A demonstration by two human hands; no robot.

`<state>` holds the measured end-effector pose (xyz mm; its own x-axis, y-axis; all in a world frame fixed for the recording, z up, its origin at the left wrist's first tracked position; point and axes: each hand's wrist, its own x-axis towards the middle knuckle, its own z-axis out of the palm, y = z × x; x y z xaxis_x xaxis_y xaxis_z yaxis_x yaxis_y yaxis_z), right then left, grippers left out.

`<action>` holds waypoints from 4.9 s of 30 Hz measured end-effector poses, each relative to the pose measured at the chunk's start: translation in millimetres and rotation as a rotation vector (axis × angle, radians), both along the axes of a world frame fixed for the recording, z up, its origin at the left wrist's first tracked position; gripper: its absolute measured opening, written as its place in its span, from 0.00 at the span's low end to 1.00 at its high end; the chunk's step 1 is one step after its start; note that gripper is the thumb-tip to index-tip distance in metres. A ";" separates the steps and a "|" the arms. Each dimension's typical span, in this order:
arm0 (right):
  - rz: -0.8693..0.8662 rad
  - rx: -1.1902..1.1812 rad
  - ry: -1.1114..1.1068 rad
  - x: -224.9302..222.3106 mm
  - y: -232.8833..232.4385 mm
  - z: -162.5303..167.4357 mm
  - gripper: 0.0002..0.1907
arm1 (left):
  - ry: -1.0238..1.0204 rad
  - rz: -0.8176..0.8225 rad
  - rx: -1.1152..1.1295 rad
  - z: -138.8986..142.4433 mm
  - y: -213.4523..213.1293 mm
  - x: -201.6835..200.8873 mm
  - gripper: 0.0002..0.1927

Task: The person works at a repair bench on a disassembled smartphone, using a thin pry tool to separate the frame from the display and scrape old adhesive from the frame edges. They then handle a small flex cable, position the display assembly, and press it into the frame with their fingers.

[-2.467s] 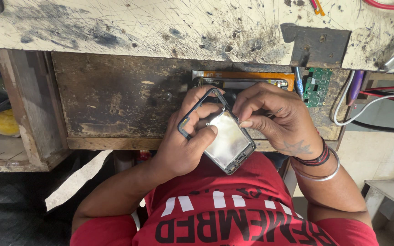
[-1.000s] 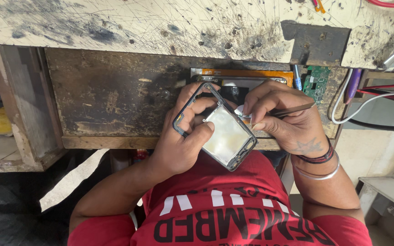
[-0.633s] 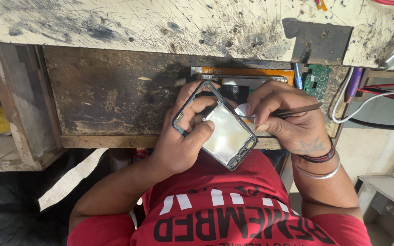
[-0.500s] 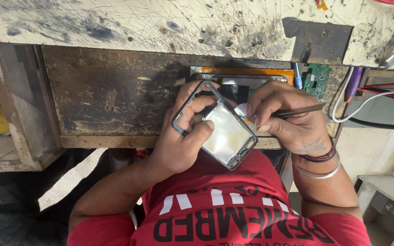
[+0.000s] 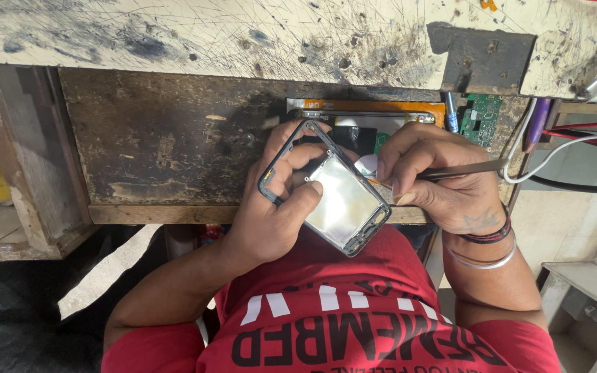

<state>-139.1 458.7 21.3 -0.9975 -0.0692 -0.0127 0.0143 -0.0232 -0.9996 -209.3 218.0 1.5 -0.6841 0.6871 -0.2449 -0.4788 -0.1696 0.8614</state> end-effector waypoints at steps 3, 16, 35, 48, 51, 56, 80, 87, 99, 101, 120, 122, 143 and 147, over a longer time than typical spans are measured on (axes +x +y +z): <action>0.006 0.003 0.012 -0.5 0.1 -0.7 0.11 | -0.038 -0.004 0.013 -1.8 -2.1 0.6 0.31; 0.030 -0.027 0.046 -0.9 -0.5 -3.4 0.12 | 0.049 0.003 -0.036 -3.2 -6.8 -0.4 0.31; 0.035 -0.067 0.063 -1.0 1.4 -5.2 0.12 | 0.068 -0.006 -0.005 -3.2 -7.3 -4.8 0.27; -0.113 -0.275 -0.039 7.3 2.7 -14.6 0.11 | 0.164 -0.017 0.060 -7.7 -3.9 -7.8 0.24; -0.172 -0.309 -0.082 8.8 2.6 -15.6 0.10 | 0.123 0.007 0.079 -9.1 -3.0 -6.6 0.23; -0.212 -0.016 -0.050 10.1 3.7 -9.3 0.11 | 0.120 -0.001 0.002 -5.6 -1.2 -7.1 0.29; -0.273 0.534 0.320 29.6 -44.7 -6.6 0.07 | 0.125 0.015 0.015 -1.2 2.7 -3.3 0.32; -0.134 0.680 0.440 42.2 -37.6 -9.8 0.08 | 0.160 0.096 0.123 0.5 2.4 5.3 0.30; -0.303 0.763 0.441 43.8 -45.8 -17.0 0.08 | 0.213 0.148 0.140 -10.1 1.9 10.6 0.28; -0.225 0.789 0.462 34.9 -46.5 -12.1 0.09 | 0.211 0.148 0.139 -11.5 1.1 12.3 0.26; -0.242 0.887 0.393 16.5 -58.2 -4.7 0.10 | 0.295 0.125 0.135 -20.2 -1.6 7.9 0.23; -0.233 0.905 0.403 16.6 -57.9 -4.8 0.10 | 0.300 0.126 0.134 -20.4 -1.4 7.9 0.23; -0.209 0.940 0.470 13.0 -62.5 -6.3 0.13 | 0.367 0.104 0.070 -15.9 -6.8 -0.2 0.23; -0.200 0.938 0.441 13.1 -64.1 -4.0 0.14 | 0.300 0.097 0.089 -15.0 -7.8 -0.3 0.25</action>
<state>-126.0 394.5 17.3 -0.9191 -0.0531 0.3904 -0.2730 0.8002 -0.5340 -209.6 210.2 -13.6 -0.7800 0.6248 0.0361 -0.1835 -0.2834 0.9413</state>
